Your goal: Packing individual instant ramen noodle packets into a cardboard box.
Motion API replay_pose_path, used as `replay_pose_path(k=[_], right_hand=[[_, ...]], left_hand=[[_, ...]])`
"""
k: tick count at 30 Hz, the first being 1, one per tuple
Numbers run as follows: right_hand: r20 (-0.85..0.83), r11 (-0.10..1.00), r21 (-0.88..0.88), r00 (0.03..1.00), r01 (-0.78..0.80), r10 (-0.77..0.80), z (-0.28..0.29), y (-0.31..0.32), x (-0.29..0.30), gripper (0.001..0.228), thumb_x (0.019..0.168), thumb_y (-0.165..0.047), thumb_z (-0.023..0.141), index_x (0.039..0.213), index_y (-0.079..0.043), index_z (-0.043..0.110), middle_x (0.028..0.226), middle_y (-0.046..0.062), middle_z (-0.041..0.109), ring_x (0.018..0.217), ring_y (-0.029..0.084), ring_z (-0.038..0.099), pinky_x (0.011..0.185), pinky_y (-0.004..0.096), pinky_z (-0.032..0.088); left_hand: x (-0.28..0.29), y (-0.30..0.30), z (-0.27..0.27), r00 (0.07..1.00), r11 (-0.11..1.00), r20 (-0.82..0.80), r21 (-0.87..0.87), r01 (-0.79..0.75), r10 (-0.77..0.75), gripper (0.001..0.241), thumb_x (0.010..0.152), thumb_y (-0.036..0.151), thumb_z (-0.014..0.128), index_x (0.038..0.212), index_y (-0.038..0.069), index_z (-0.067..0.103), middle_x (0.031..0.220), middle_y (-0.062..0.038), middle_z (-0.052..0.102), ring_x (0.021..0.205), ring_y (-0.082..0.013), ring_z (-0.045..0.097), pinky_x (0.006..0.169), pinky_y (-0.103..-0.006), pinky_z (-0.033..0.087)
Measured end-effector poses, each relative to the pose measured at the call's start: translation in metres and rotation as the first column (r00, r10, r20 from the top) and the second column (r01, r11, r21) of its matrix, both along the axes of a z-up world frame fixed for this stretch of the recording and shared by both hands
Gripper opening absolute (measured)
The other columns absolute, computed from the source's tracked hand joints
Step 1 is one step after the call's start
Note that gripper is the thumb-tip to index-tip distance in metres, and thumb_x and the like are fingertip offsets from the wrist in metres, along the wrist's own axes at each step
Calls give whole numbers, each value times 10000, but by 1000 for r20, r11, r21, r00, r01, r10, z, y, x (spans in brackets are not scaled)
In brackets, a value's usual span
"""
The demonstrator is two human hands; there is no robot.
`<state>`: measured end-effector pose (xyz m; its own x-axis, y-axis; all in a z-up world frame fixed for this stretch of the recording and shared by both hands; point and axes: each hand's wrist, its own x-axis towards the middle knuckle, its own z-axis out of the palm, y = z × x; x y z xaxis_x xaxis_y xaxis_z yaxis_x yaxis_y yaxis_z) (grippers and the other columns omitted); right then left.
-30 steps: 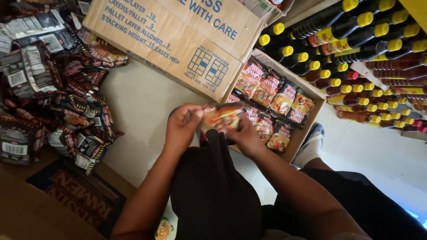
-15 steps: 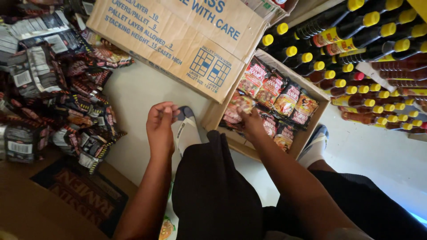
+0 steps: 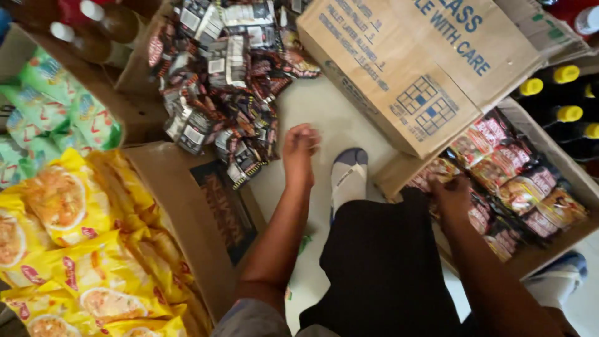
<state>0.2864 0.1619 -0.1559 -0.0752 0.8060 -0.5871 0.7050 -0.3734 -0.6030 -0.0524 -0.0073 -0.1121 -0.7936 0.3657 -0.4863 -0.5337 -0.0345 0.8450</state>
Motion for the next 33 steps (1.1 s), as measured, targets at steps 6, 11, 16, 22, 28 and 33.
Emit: replay_pose_path(k=[6, 11, 16, 22, 28, 33], right_hand=[[-87, 883, 462, 987, -82, 137, -18, -19, 21, 429, 959, -248, 859, 1036, -45, 489, 807, 58, 521, 695, 148, 490, 663, 319, 442], [-370, 943, 223, 874, -247, 316, -57, -17, 30, 387, 852, -28, 741, 1133, -107, 487, 876, 30, 545, 744, 134, 529, 665, 279, 456], [-189, 911, 192, 897, -366, 400, -63, -10, 40, 305, 883, 37, 688, 1072, -97, 490, 870, 38, 538, 754, 144, 528, 672, 280, 464], [-168, 903, 147, 889, -405, 426, 19, -10, 2, 173, 977, -78, 636, 1109, -100, 526, 849, 44, 643, 770, 130, 640, 704, 275, 526], [-99, 888, 404, 954, -220, 282, 65, -20, -29, 109, 1007, -124, 686, 1071, -63, 622, 907, 26, 663, 819, 125, 653, 724, 285, 545], [-539, 963, 217, 804, -157, 252, 92, -29, -59, 241, 981, -189, 707, 1177, -76, 624, 1070, 14, 632, 1007, 123, 637, 901, 266, 530]], left_hand=[[-78, -41, -29, 830, 812, 177, 181, -555, 528, 291, 1016, 377, 551, 868, 128, 524, 730, -23, 568, 600, -158, 537, 571, -348, 511], [-124, -57, 12, 737, 738, 261, 117, -665, 623, 496, 972, 621, 500, 861, 138, 508, 724, -27, 564, 551, -150, 525, 505, -302, 439], [-144, -63, 63, 659, 663, 249, 78, -744, 710, 558, 910, 719, 478, 964, 172, 571, 723, 7, 596, 473, -100, 427, 391, -228, 293], [-170, -110, -20, 705, 702, 251, 117, -702, 663, 521, 959, 615, 539, 1126, 130, 633, 820, -28, 625, 505, -103, 460, 401, -236, 309], [-122, -79, 16, 621, 610, 82, 129, -782, 779, 532, 949, 415, 608, 1345, 61, 571, 1202, -121, 685, 984, -248, 666, 804, -389, 547], [-34, -25, 69, 690, 727, -239, 132, -674, 683, 698, 944, 174, 758, 1483, 79, 324, 1416, -72, 524, 1253, -258, 572, 1077, -400, 445]])
